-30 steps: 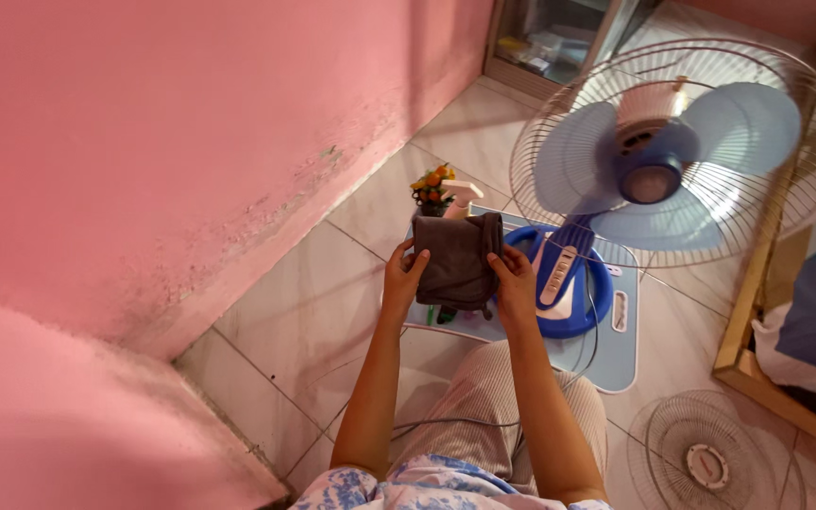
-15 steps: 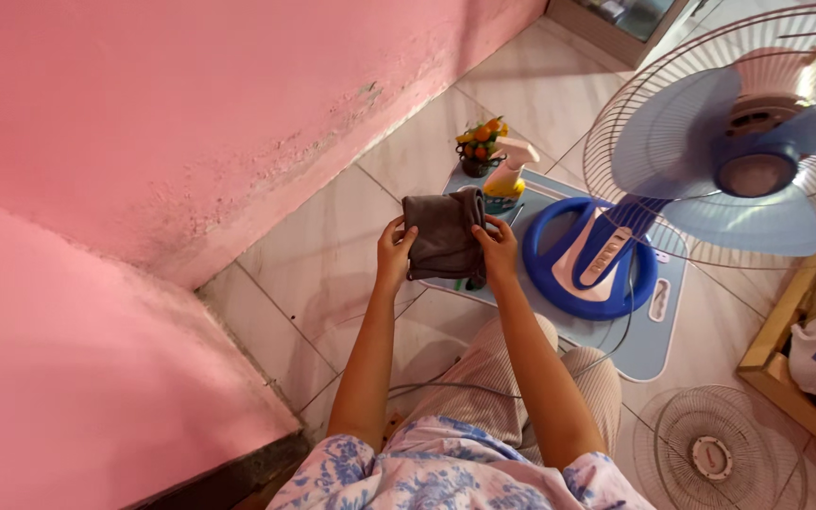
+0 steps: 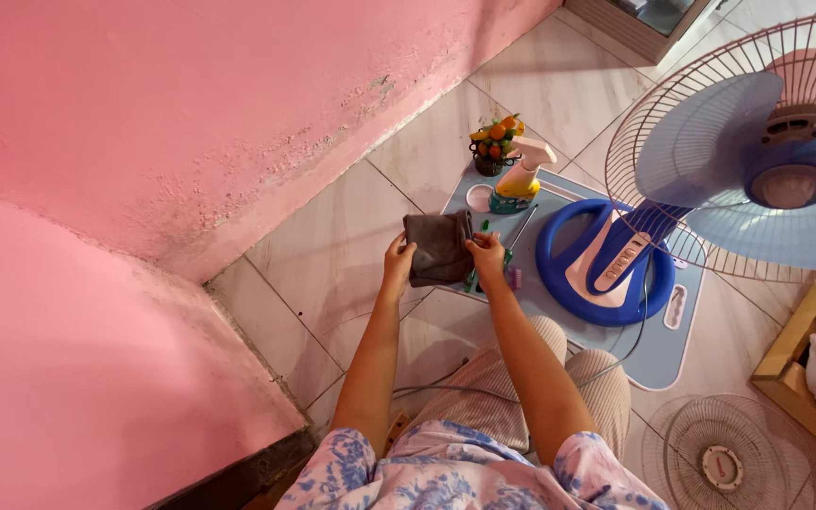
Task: The person reassembles an electric fan by first coiling and placing the power cord, then attaching the front grille to the fan head and securing it with a screwdriver. The person uses a cloth to wipe the cord and a green-handled screwdriver to tighten the grille.
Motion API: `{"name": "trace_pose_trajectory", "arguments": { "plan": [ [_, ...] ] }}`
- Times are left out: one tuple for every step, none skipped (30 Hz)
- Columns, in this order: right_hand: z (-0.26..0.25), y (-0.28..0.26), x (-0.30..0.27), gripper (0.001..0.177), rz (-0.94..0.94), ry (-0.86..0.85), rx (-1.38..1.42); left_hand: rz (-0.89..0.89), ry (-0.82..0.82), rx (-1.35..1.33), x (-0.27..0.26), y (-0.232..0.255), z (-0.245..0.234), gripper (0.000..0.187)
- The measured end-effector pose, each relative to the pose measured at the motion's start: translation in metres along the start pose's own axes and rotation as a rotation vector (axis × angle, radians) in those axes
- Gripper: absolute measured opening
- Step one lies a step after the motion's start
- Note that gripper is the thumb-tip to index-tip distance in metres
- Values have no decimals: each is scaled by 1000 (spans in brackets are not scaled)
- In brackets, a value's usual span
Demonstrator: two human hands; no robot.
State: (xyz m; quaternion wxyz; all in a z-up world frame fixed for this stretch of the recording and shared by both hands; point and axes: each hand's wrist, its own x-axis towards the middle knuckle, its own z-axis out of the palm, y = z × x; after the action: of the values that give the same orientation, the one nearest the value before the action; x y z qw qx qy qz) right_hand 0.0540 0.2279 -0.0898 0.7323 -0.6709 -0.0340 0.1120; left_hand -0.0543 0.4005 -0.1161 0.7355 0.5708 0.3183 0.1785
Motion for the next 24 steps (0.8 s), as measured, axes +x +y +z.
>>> {"name": "trace_pose_trajectory", "arguments": {
  "plan": [
    [1, 1, -1, 37, 4, 4, -12, 9, 4, 13, -1, -1, 1, 51],
    [2, 2, -2, 37, 10, 4, -4, 18, 9, 26, -2, -3, 3, 51],
    [3, 3, -3, 37, 16, 4, 3, 28, 13, 38, -3, -3, 4, 51],
    [4, 5, -4, 37, 22, 4, 11, 55, 5, 57, -4, -4, 6, 51],
    [4, 6, -5, 36, 26, 10, -2, 81, -5, 75, -6, -6, 8, 51],
    [4, 9, -7, 36, 31, 16, -15, 107, -14, 94, -8, -7, 9, 51],
    [5, 10, -6, 35, 31, 24, -28, 126, -10, 159, -7, -7, 11, 50],
    [5, 11, -4, 35, 32, 35, -36, 145, -5, 225, -6, -7, 13, 49],
    [5, 14, -7, 35, 39, 47, -45, 158, 0, 292, -9, -9, 14, 49],
    [4, 16, -8, 35, 47, 59, -54, 152, -6, 279, -12, -11, 17, 47],
    [3, 18, -10, 34, 57, 75, -100, 147, -10, 266, -16, -13, 18, 46],
    [0, 20, -12, 34, 66, 91, -145, 142, -14, 253, -17, -14, 19, 45],
    [-2, 21, -14, 33, 77, 106, -190, 102, -14, 314, -18, -16, 20, 47],
    [-4, 23, -16, 33, 55, 118, -214, 61, -15, 375, -21, -18, 20, 50],
    [-5, 22, -16, 32, 31, 132, -237, 24, -18, 436, -20, -19, 21, 52],
    [-6, 21, -14, 32, 7, 146, -259, 31, -13, 428, -17, -21, 21, 53],
    [-9, 21, -14, 31, -1, 144, -230, 34, -10, 421, -18, -25, 22, 54],
    [-11, 21, -13, 31, -8, 142, -201, 36, -7, 413, -17, -29, 23, 54],
    [-13, 21, -14, 30, -14, 139, -173, 104, 56, 519, -14, -33, 26, 53],
    [-16, 21, -13, 29, -3, 131, -156, 174, 118, 625, -9, -36, 29, 52],
    [-19, 20, -11, 28, 9, 122, -140, 245, 181, 731, -8, -39, 30, 51],
    [-21, 20, -11, 26, 20, 112, -123, 260, 196, 712, -8, -43, 30, 51],
    [-24, 19, -10, 25, 29, 101, -89, 276, 211, 692, -7, -43, 31, 52],
    [-28, 17, -10, 25, 38, 90, -54, 292, 225, 671, -7, -42, 33, 53]
  ]
}}
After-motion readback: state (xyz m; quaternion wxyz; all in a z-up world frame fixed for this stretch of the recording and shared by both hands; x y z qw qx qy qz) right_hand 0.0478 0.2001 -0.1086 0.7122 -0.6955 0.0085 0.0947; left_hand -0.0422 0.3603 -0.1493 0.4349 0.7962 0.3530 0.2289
